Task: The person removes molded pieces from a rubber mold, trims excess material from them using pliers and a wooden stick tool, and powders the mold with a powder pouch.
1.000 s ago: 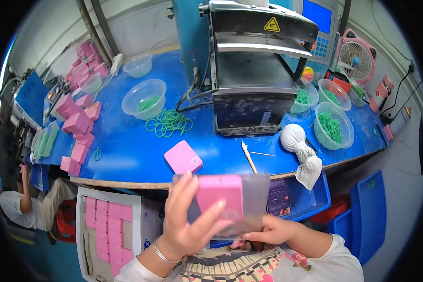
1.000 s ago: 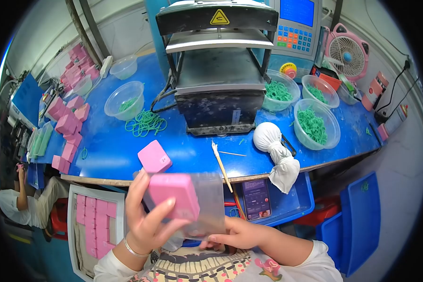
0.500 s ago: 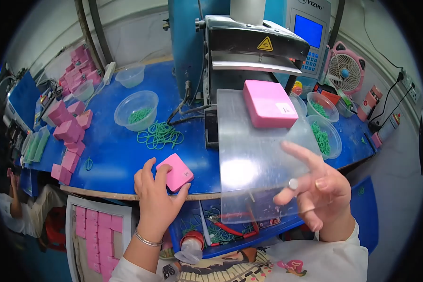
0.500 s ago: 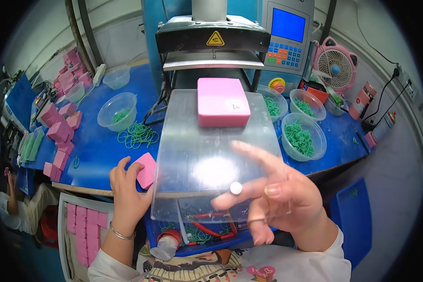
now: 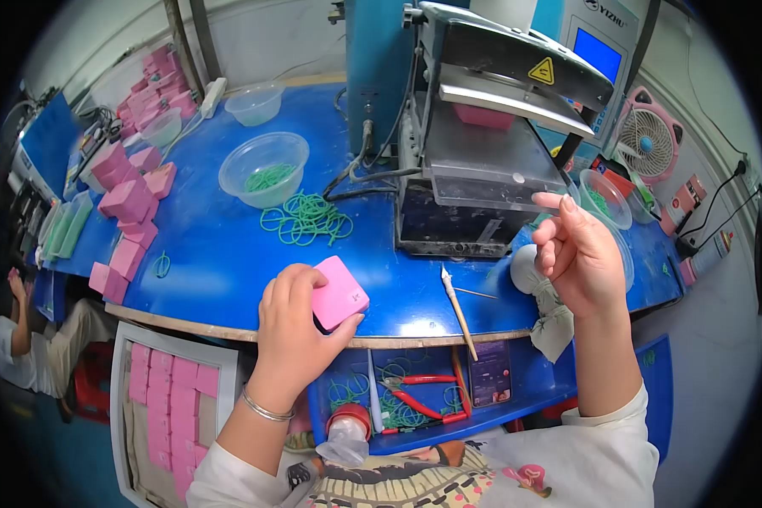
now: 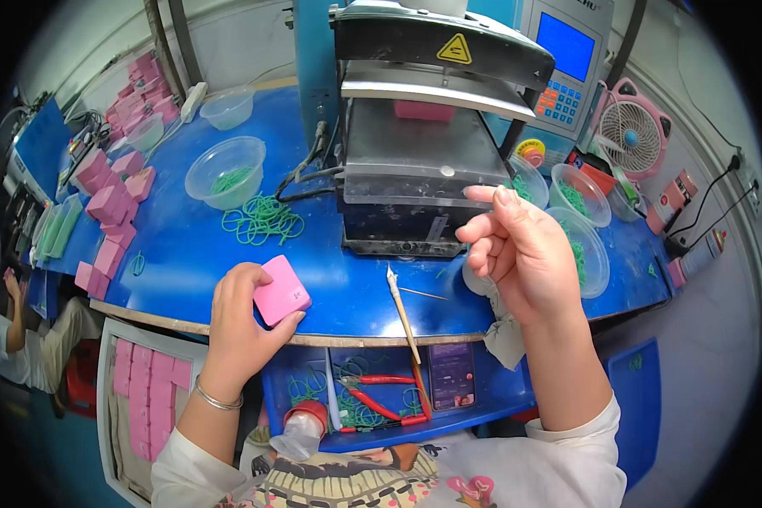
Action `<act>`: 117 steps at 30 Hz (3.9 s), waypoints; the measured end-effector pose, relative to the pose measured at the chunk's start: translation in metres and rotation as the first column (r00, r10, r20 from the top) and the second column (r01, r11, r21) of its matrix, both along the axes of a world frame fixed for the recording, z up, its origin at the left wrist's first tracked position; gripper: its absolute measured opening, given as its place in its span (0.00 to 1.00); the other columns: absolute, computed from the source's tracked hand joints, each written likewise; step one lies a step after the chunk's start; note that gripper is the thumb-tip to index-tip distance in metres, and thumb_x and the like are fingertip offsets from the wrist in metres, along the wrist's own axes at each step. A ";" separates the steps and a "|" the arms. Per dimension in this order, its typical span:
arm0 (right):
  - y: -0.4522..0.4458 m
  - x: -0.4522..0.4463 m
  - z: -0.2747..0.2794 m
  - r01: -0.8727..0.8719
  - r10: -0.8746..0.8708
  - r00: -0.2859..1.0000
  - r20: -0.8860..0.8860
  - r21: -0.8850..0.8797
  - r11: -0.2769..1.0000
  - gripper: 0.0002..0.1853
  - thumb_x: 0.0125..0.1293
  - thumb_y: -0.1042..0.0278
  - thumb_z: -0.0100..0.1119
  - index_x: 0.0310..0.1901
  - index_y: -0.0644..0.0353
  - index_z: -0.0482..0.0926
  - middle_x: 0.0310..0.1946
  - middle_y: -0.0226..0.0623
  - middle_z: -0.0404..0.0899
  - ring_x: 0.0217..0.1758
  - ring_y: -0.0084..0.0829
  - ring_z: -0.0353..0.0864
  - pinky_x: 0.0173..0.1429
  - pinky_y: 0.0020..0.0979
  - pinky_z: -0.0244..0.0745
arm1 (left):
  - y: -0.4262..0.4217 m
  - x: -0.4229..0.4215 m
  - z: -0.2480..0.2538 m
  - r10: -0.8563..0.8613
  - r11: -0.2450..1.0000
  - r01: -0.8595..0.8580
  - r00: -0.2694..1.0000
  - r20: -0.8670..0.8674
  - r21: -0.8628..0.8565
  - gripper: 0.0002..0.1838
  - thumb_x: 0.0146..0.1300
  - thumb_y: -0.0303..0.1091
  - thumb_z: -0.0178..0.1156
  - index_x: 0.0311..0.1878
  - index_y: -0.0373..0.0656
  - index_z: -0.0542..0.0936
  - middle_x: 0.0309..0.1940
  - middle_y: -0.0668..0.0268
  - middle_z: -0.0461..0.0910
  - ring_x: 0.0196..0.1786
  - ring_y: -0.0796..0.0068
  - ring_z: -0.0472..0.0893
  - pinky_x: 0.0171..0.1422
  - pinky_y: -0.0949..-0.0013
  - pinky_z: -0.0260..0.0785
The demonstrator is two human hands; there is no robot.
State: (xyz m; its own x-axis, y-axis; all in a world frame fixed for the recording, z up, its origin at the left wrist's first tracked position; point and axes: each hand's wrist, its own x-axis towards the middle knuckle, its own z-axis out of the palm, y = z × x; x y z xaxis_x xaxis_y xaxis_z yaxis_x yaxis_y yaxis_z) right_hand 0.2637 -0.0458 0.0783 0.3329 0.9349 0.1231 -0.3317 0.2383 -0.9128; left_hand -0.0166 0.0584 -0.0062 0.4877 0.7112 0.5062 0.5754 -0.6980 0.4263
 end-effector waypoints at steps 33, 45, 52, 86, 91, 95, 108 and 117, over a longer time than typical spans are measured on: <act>0.011 0.061 -0.025 0.093 -0.087 0.986 0.139 -0.035 0.995 0.15 0.72 0.61 0.41 0.43 0.64 0.73 0.18 0.23 0.65 0.15 0.11 0.57 0.18 0.14 0.52 | -0.085 -0.275 -0.149 0.634 0.538 -0.637 0.737 -0.232 -0.552 0.19 0.54 0.31 0.61 0.50 0.37 0.73 0.44 0.51 0.71 0.44 0.59 0.75 0.51 0.65 0.68; -0.013 -0.050 -0.021 0.081 -0.089 0.093 0.992 0.082 0.993 0.19 0.49 0.62 0.66 0.41 0.62 0.78 0.33 0.36 0.76 0.33 0.30 0.75 0.38 0.29 0.70 | -0.103 -0.287 -0.099 0.050 0.783 -0.451 0.732 -0.679 -0.429 0.06 0.48 0.27 0.54 0.30 0.40 0.79 0.32 0.52 0.76 0.38 0.51 0.75 0.43 0.54 0.66; -0.048 -0.063 -0.047 -0.015 0.008 -0.337 0.941 -0.014 1.000 0.22 0.40 0.72 0.65 0.44 0.57 0.78 0.39 0.37 0.74 0.39 0.37 0.75 0.40 0.35 0.71 | -0.089 -0.272 -0.097 0.047 0.916 -0.380 0.422 -0.905 -0.130 0.09 0.43 0.30 0.61 0.30 0.38 0.77 0.32 0.53 0.74 0.40 0.52 0.73 0.46 0.56 0.65; -0.044 -0.111 -0.087 -0.455 0.445 0.830 0.335 -0.054 0.889 0.23 0.50 0.67 0.70 0.39 0.60 0.63 0.33 0.35 0.68 0.37 0.23 0.70 0.39 0.24 0.67 | -0.074 -0.025 0.042 -0.238 0.611 0.516 0.843 0.482 -0.600 0.41 0.28 0.33 0.79 0.50 0.35 0.70 0.38 0.60 0.75 0.36 0.73 0.77 0.40 0.72 0.69; -0.029 -0.122 -0.101 -0.378 0.375 0.926 -0.054 -0.097 0.921 0.25 0.51 0.61 0.71 0.33 0.56 0.58 0.31 0.30 0.66 0.34 0.16 0.65 0.37 0.24 0.67 | -0.057 0.024 0.034 -0.558 0.786 0.577 0.816 0.148 -0.219 0.42 0.30 0.31 0.78 0.53 0.41 0.67 0.28 0.62 0.74 0.29 0.72 0.75 0.29 0.75 0.68; -0.032 -0.114 -0.104 -0.433 0.447 0.894 0.024 -0.205 0.878 0.23 0.52 0.60 0.70 0.29 0.56 0.59 0.26 0.28 0.68 0.32 0.16 0.67 0.34 0.23 0.68 | -0.058 0.023 0.010 -0.560 0.724 0.647 0.754 0.343 -0.238 0.43 0.32 0.32 0.78 0.54 0.41 0.65 0.27 0.64 0.74 0.26 0.77 0.75 0.26 0.76 0.67; -0.039 -0.093 -0.083 -0.578 0.499 0.784 -0.369 -0.141 0.804 0.27 0.69 0.49 0.37 0.55 0.67 0.65 0.38 0.42 0.77 0.37 0.27 0.78 0.40 0.26 0.74 | -0.059 -0.007 0.007 -0.305 0.709 0.611 0.717 0.627 -0.353 0.45 0.36 0.40 0.78 0.54 0.38 0.59 0.50 0.52 0.66 0.54 0.66 0.70 0.54 0.66 0.67; -0.056 -0.102 -0.064 -0.298 0.311 0.949 0.052 -0.178 0.938 0.18 0.70 0.66 0.38 0.56 0.67 0.66 0.43 0.37 0.75 0.45 0.21 0.73 0.48 0.25 0.69 | -0.074 0.028 0.008 -0.464 0.748 0.628 0.725 0.510 -0.212 0.46 0.32 0.36 0.78 0.54 0.39 0.61 0.54 0.47 0.62 0.58 0.53 0.67 0.61 0.58 0.61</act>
State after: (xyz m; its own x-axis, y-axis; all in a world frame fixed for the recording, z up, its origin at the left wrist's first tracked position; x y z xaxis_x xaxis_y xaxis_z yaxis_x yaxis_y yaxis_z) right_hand 0.1613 -0.1015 0.0145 0.0244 0.9993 -0.0285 -0.2908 -0.0202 -0.9566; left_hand 0.0118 -0.0156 0.0016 0.6569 0.5461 0.5199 -0.1424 -0.5873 0.7968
